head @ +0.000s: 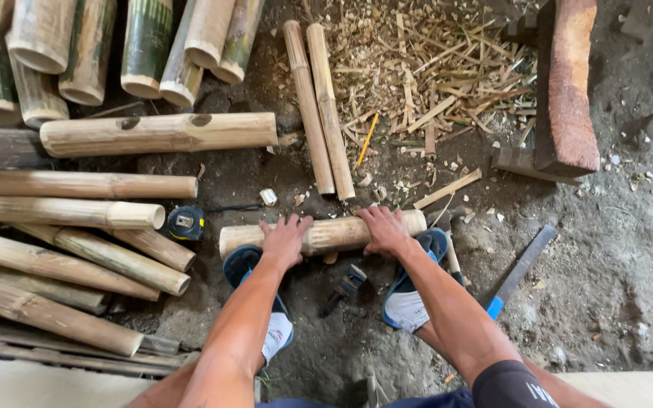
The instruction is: The person uses a hammer and chisel to carve holes into bamboo poles. They measure and mark the bamboo with a tape measure and pencil, then strike the chisel to remove material and form circular openings.
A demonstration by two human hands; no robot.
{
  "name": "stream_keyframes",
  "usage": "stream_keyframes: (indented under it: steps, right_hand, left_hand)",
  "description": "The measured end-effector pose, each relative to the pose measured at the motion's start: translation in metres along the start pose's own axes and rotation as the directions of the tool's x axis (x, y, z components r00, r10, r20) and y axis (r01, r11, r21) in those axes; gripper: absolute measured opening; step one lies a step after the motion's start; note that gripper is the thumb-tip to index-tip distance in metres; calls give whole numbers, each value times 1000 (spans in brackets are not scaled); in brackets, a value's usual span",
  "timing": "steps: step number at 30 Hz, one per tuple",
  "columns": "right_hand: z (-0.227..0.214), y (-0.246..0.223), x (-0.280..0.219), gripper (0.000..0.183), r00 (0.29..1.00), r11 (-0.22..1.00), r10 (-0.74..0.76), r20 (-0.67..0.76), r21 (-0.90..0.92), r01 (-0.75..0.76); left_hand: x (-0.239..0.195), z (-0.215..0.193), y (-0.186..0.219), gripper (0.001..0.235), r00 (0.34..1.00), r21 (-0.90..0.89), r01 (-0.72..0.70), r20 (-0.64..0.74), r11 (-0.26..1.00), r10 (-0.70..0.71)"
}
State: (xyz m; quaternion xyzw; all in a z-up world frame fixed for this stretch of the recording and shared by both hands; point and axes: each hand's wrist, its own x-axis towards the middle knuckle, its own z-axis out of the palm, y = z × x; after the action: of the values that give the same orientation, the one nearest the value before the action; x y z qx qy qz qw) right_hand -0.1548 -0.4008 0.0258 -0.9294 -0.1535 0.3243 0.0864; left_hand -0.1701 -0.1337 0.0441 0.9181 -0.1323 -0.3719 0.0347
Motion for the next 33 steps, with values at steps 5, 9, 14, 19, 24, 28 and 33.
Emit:
stream_keyframes:
  steps: [5, 9, 14, 19, 24, 28, 33]
  right_hand:
    - [19, 30, 64, 54, 996, 984, 37, 78, 170, -50]
    - [43, 53, 134, 29, 889, 935, 200, -413, 353, -46]
    - [6, 40, 152, 65, 920, 939, 287, -269, 268, -215]
    - [-5, 51, 158, 48, 930, 978, 206, -305, 32, -207]
    - [14, 22, 122, 27, 709, 619, 626, -324, 760, -199]
    - [70, -35, 76, 41, 824, -15, 533, -192, 972, 236]
    - [86, -96, 32, 35, 931, -55, 362, -51, 996, 76]
  left_hand:
    - [-6, 11, 0, 99, 995, -31, -14, -104, 999, 11]
    - [3, 5, -4, 97, 997, -38, -17, -82, 999, 14]
    - [12, 9, -3, 96, 1000, 21, -19, -4, 1000, 19]
    - [10, 7, -1, 97, 1000, 19, -23, 11, 1000, 22]
    - [12, 10, -7, 101, 997, 23, -73, -36, 997, 74]
    - [41, 26, -43, 67, 992, -183, -127, -51, 975, 119]
    - [56, 12, -161, 34, 932, -67, 304, -184, 950, -311]
